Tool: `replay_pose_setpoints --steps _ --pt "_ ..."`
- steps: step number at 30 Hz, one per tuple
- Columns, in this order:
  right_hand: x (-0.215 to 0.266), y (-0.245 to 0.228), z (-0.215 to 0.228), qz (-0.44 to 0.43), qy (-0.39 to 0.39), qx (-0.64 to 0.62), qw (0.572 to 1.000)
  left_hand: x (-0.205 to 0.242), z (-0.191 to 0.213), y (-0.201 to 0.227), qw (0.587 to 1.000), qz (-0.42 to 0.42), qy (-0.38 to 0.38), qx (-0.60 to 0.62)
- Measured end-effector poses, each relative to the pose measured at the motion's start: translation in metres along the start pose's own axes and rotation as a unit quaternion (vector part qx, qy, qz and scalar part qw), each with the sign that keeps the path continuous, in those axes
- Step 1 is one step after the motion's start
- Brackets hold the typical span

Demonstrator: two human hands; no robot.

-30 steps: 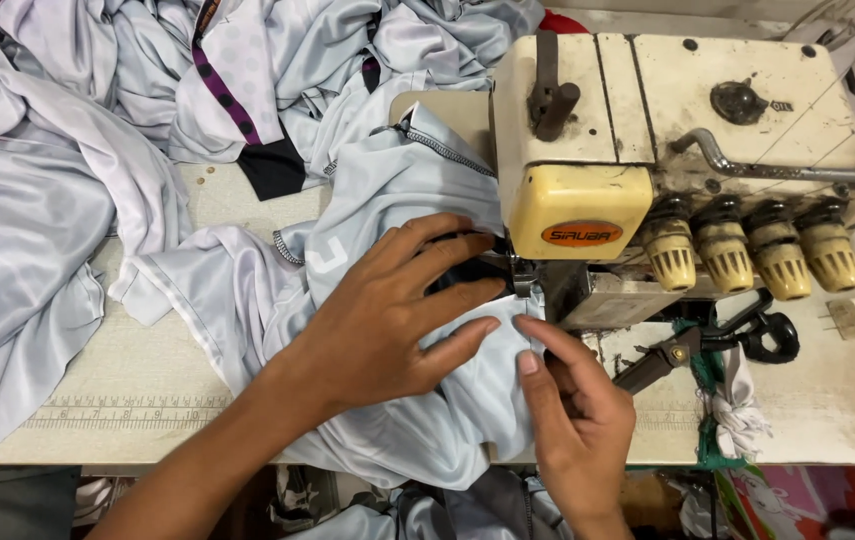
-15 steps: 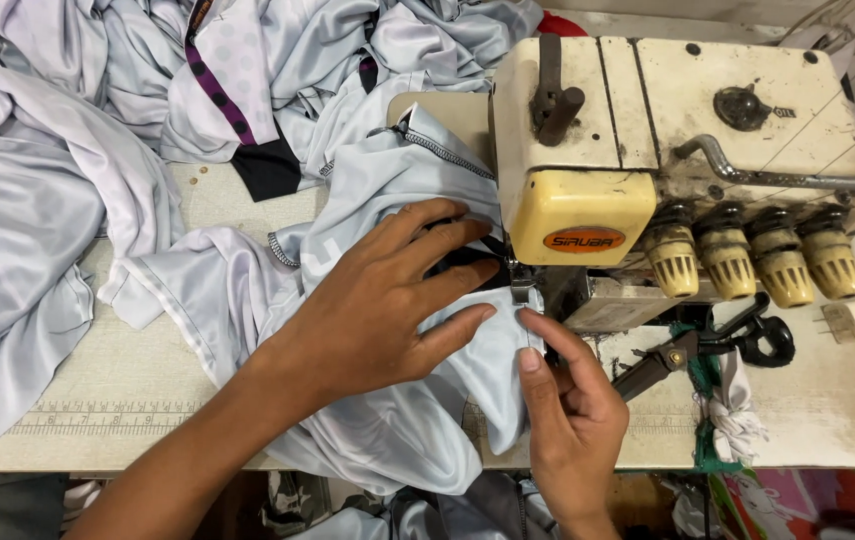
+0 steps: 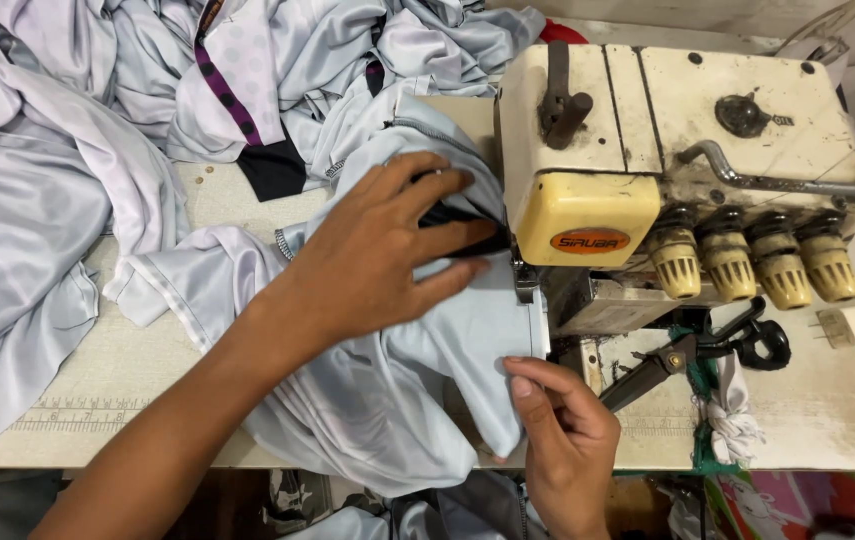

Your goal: Using an industrial overlock sewing machine to join fabric pieces for garment construction.

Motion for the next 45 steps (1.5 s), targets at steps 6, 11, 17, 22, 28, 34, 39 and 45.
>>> replay_pose_setpoints --steps 6,11,17,22,28,34,39,45 --pt "0.000 0.008 -0.002 -0.064 0.012 -0.167 0.984 0.018 0.010 0.011 0.965 0.069 0.186 -0.170" --pt "0.016 0.009 -0.009 -0.037 -0.005 -0.215 0.976 0.069 0.007 0.025 0.906 0.363 -0.023 0.217" --pt "0.040 -0.014 -0.013 -0.017 -0.022 -0.269 0.963 0.075 0.033 0.032 0.808 0.477 -0.125 0.324" --pt "0.056 0.008 0.000 -0.138 0.033 -0.418 0.897 0.046 0.049 0.039 0.963 0.264 -0.023 -0.051" --pt "0.068 0.011 0.004 -0.166 0.093 -0.349 0.918 0.035 0.010 0.072 0.996 -0.005 0.078 0.042" --pt "0.074 0.021 0.014 -0.136 0.114 -0.313 0.933 0.033 -0.002 0.056 0.993 -0.056 0.083 0.065" --pt "0.051 0.019 0.014 -0.154 0.098 -0.326 0.927 0.022 -0.002 0.042 0.996 -0.023 0.053 0.068" --pt "0.022 0.005 0.005 -0.136 0.066 -0.399 0.904 0.004 -0.005 0.023 0.998 0.065 -0.004 -0.017"
Point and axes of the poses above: each hand's wrist, its own x-axis away from the middle knuckle, its own z-axis out of the back of the hand, y = z × x, the point moved 2 cm from there along -x, towards the middle knuckle, and after that the axes turned 14 degrees about z, right-handed, at the moved point
